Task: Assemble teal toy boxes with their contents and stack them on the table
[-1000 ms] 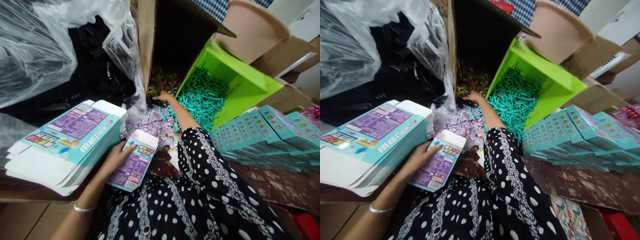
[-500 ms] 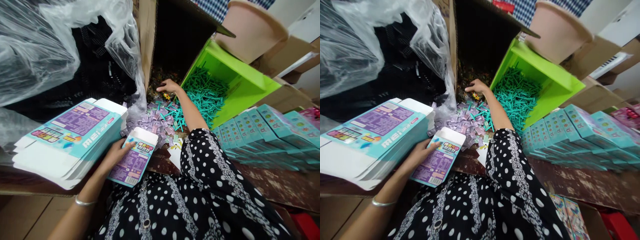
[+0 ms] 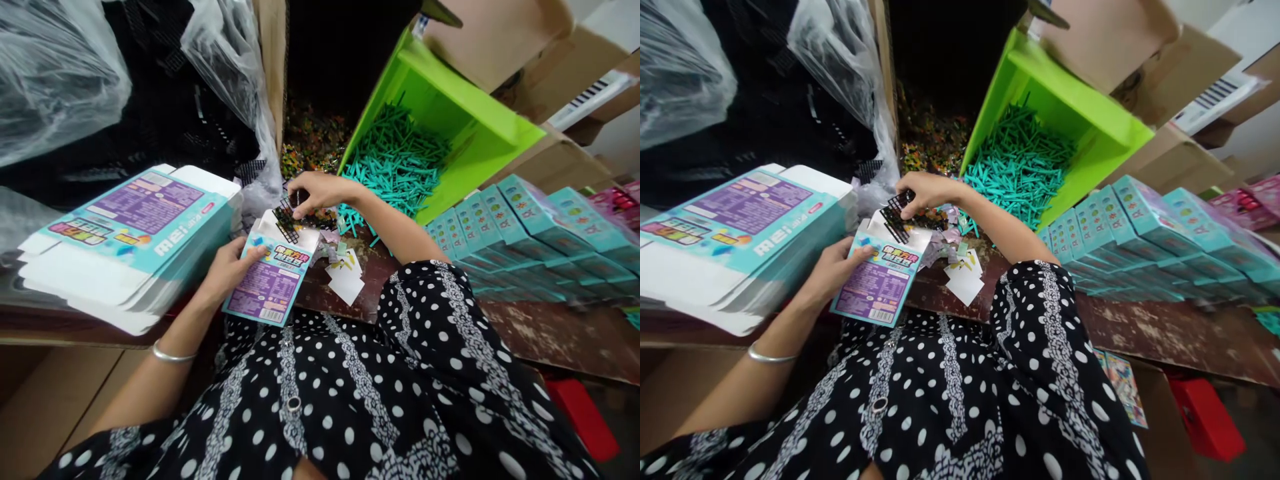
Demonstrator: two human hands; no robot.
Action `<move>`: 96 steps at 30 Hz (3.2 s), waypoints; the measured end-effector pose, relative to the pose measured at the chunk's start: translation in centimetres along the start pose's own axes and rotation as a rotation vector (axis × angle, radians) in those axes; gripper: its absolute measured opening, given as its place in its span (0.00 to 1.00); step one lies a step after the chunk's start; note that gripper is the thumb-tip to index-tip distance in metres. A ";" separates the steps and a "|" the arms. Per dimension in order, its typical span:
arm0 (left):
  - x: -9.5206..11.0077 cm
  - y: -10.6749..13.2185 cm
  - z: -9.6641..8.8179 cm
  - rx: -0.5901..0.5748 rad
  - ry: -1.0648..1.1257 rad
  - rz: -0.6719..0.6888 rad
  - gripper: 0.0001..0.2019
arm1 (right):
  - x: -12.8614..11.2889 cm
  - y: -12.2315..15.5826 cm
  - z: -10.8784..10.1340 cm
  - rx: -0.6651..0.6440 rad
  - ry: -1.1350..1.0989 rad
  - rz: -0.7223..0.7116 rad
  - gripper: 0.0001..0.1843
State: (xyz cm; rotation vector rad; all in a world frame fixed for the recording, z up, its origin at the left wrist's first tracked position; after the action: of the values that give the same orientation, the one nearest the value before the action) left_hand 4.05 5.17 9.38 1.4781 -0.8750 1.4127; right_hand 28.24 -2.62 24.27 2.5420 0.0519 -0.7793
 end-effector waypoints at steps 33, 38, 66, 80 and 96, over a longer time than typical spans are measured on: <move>-0.7 1.2 3.5 0.220 0.037 0.301 0.37 | 5.3 11.7 16.7 0.699 -0.757 0.033 0.53; -0.6 2.7 6.1 0.107 -0.039 0.247 0.45 | -0.2 7.1 23.1 0.915 -0.762 -0.011 0.56; 1.6 -2.4 5.5 -0.324 -0.211 0.137 0.23 | 2.0 8.7 20.2 0.503 -0.819 -0.077 0.24; 2.1 -1.1 5.9 -0.253 -0.227 0.151 0.21 | 2.0 9.6 20.7 0.458 -0.698 -0.004 0.35; 4.5 -1.3 6.2 -0.452 -0.197 0.362 0.34 | -6.9 22.0 11.8 0.514 -0.026 0.201 0.16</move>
State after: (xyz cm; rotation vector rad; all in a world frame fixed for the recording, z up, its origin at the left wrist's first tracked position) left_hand 8.01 0.21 13.96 1.1582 -1.5351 1.2177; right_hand 20.09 -26.70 28.99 2.9473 -0.4622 -0.8263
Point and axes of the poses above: each hand's wrist, its own y-axis away from the middle knuckle, its own z-axis out of the palm, x = y × z, the point moved 4 cm from there along -y, towards the middle knuckle, and after that the axes turned 14 degrees about -x, right-handed, at the moved point
